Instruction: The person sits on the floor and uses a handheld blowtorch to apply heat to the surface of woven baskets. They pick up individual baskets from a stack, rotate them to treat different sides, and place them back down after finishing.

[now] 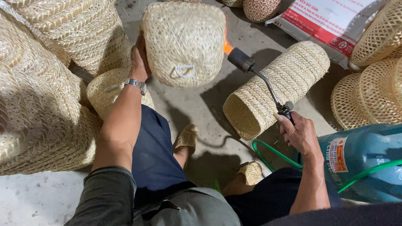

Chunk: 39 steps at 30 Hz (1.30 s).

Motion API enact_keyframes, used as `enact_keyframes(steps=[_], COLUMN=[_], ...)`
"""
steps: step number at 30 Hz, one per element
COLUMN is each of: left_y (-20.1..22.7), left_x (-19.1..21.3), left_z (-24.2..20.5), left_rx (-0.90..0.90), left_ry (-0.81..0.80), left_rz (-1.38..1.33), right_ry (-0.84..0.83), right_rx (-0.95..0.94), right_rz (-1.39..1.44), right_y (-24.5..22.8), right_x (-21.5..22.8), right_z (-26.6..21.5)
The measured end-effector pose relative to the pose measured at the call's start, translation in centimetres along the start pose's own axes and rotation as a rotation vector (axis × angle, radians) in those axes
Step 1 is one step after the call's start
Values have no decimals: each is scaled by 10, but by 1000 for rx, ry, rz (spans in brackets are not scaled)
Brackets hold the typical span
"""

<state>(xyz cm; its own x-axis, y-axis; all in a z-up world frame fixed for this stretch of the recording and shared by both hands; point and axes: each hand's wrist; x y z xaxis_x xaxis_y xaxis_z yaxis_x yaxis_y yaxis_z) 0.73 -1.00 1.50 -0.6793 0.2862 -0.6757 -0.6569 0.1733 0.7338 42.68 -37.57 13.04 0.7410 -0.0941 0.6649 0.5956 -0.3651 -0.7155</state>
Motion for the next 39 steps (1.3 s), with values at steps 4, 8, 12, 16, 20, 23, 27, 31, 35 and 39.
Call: enact_keyframes(steps=[4,8,12,16,20,23,27,31,35,39], left_y=[2,-2,3,1,-23,-33,-28,-24,-20,-21], left_x=[-6,-18,-34,-38,-11,13,20,19,15,8], left_z=[-15,-6,-9,-9,11,20,19,6,4,-3], left_rx=[-384,-88,-30,143,31,-79,-63,-207,-297,-323], left_ry=[-148,-161,-82,233,154,230,425,295,275,216], left_rz=[780,-140,-223,-270,-291,-175,93,304,445,575], right_ry=[-24,-46,-82,-56,-120,-87,-89,-22,-74,-61], right_rx=[17,-38,-73,-36,-11,44,25,57,22,-19], right_rz=[5,-45,-84,-94,-113,-132,-56,-179,-69,-181], right_y=[2,0,-5,-8,-17,-25,-28,-26,-26,-29], right_x=[-4,-9,-16,-29,-39,-38,-26,-25,-20,-19], right_z=[-1,-5,-8,-9,-9,-9,-9,-7,-9,-6])
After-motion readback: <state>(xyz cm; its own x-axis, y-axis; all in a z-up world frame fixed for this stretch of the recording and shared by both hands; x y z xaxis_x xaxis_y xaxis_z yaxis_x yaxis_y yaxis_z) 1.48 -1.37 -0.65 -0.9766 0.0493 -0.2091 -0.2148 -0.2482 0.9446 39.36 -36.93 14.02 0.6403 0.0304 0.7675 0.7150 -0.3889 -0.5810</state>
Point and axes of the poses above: each hand's wrist, its own z-axis towards the middle knuckle, its own x-axis out of the back of the hand, y = z × x, and after that the axes turned 5 degrees about -y, right-handed
